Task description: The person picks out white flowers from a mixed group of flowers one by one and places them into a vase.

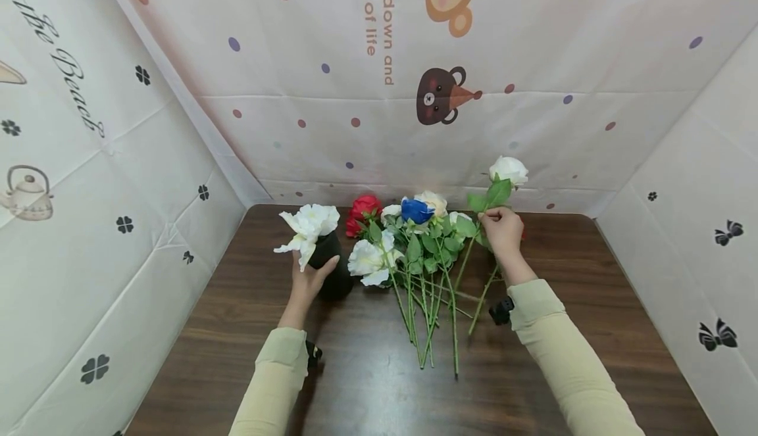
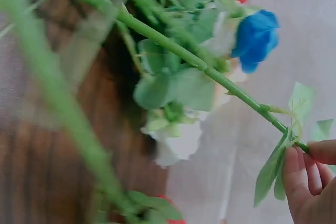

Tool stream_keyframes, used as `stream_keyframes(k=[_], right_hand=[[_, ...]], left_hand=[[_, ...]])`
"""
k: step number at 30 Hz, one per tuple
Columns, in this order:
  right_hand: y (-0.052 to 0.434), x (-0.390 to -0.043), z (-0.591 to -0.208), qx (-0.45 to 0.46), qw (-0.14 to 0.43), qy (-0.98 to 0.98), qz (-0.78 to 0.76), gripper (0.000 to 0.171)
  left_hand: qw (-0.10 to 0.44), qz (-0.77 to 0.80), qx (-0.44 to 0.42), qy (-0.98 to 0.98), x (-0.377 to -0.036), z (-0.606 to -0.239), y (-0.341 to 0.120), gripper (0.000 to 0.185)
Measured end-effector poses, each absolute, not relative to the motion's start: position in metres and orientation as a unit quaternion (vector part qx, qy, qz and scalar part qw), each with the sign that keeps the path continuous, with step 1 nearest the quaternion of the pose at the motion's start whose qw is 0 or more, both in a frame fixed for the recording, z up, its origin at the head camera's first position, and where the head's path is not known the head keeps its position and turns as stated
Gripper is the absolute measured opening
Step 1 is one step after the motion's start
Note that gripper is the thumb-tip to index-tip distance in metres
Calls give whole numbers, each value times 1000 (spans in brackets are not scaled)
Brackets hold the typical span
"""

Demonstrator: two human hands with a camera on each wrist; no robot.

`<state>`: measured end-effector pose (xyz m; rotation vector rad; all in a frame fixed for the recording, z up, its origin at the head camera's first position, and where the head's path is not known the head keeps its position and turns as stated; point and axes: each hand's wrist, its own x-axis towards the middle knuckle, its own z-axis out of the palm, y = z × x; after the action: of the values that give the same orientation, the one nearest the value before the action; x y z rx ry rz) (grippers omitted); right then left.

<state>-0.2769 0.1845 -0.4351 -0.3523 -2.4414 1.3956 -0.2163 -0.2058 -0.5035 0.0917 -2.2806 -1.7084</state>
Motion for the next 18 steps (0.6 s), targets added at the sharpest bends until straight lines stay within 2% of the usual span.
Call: stream_keyframes(k=[6, 18], right_hand=[[180, -271, -419, -98, 207, -840, 492, 23], [167, -252, -373, -48, 316, -788, 527, 20]], left_hand=[[160, -595, 25, -787, -217, -504, -205, 96], [158, -589, 33, -792, -219, -504, -205, 98]])
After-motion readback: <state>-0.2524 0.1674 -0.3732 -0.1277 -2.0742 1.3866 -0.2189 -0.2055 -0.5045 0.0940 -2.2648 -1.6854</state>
